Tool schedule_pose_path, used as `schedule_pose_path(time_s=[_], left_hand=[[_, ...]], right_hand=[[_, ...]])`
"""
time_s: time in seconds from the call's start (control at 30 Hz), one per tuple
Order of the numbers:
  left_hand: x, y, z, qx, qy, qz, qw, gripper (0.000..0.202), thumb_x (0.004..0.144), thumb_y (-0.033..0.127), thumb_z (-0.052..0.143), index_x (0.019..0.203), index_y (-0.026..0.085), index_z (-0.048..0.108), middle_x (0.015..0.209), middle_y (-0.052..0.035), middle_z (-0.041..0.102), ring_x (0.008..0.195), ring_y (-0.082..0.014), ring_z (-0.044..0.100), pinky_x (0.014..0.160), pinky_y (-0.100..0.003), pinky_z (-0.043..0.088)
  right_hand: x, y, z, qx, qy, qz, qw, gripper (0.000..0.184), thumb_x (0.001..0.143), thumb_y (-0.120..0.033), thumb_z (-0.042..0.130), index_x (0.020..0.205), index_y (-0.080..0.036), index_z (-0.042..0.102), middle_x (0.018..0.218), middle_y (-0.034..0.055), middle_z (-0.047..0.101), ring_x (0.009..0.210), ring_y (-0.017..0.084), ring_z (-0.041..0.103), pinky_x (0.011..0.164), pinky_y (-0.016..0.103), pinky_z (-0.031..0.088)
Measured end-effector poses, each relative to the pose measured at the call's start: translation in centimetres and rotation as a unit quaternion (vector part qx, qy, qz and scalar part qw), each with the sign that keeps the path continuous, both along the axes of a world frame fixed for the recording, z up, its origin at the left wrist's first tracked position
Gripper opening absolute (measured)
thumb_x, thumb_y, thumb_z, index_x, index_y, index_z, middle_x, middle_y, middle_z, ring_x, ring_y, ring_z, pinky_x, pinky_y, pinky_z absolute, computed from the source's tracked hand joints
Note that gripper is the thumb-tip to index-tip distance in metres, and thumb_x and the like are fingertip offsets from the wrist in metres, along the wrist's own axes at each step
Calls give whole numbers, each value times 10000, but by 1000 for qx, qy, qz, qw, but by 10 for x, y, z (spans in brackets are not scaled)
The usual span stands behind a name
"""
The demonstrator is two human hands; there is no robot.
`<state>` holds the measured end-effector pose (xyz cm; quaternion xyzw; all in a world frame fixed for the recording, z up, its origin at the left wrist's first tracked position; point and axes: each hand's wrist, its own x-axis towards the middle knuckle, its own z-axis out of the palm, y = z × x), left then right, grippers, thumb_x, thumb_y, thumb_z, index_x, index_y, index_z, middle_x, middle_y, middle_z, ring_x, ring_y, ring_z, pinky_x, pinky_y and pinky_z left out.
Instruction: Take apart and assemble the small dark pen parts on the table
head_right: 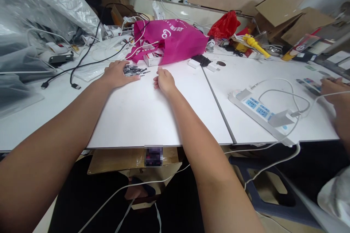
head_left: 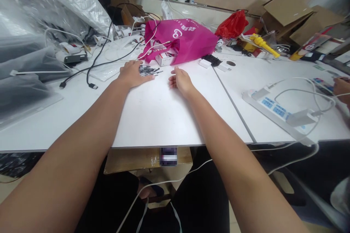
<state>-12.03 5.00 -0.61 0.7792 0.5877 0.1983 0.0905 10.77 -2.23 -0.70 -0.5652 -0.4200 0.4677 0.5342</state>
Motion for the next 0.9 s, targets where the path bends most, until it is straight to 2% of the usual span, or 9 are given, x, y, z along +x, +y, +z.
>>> schedule_pose_path(time_s=[0.13,0.23,0.33,0.43,0.53,0.63,0.77,0.9], left_hand=[[-7,2,-1,16,-51,-10,999,882,843,673,834,1545,193,600,1634,-187,564,1567,-434,460,1308,-629,370],[-12,7,-5,19,-79,11,997,697,823,638,863,1353,235,658,1505,-184,651,1457,-426,573,1239,-604,460],[-15,13,-11,24,-101,26,994,548,828,611,860,1177,256,630,1347,-173,688,1333,-408,636,1163,-597,516],[-17,17,-14,32,-108,27,993,446,866,559,808,1115,260,591,1286,-155,686,1280,-376,642,1147,-577,527],[-17,17,-14,33,-101,28,994,408,884,559,753,1110,260,591,1280,-151,686,1258,-359,635,1153,-562,528],[-15,15,-10,26,-81,24,996,409,904,568,699,1148,248,627,1342,-185,678,1304,-382,618,1197,-574,498],[-11,13,-4,10,-55,34,998,424,923,501,640,1227,209,687,1425,-227,648,1436,-428,572,1276,-559,435],[-9,14,-4,10,-35,51,998,461,943,449,593,1307,185,693,1451,-228,650,1462,-442,552,1281,-575,440]], right_hand=[[-2,-2,2,-4,5,1,1000,368,1164,-549,469,983,-238,546,724,-23,600,582,117,584,519,223,509],[-3,-4,5,-10,5,0,1000,337,1179,-487,447,982,-232,547,727,-22,602,580,114,582,524,222,506],[-3,-5,6,-13,5,0,1000,322,1183,-462,442,988,-229,550,732,-20,604,583,116,582,525,225,507],[-2,-6,7,-13,3,6,1000,325,1179,-475,448,991,-231,551,736,-21,604,590,117,589,536,228,518],[-1,-6,6,-13,0,7,1000,341,1162,-524,486,989,-238,554,735,-23,605,595,120,591,542,229,526],[-1,-4,3,-5,0,4,1000,360,1148,-558,502,984,-242,559,734,-22,606,598,125,594,543,236,529],[0,-2,0,3,-2,7,1000,339,1152,-531,493,989,-243,562,746,-20,618,598,123,598,544,234,532],[0,-4,2,-3,-9,7,1000,328,1152,-528,500,994,-246,557,743,-23,616,602,121,600,543,224,529]])
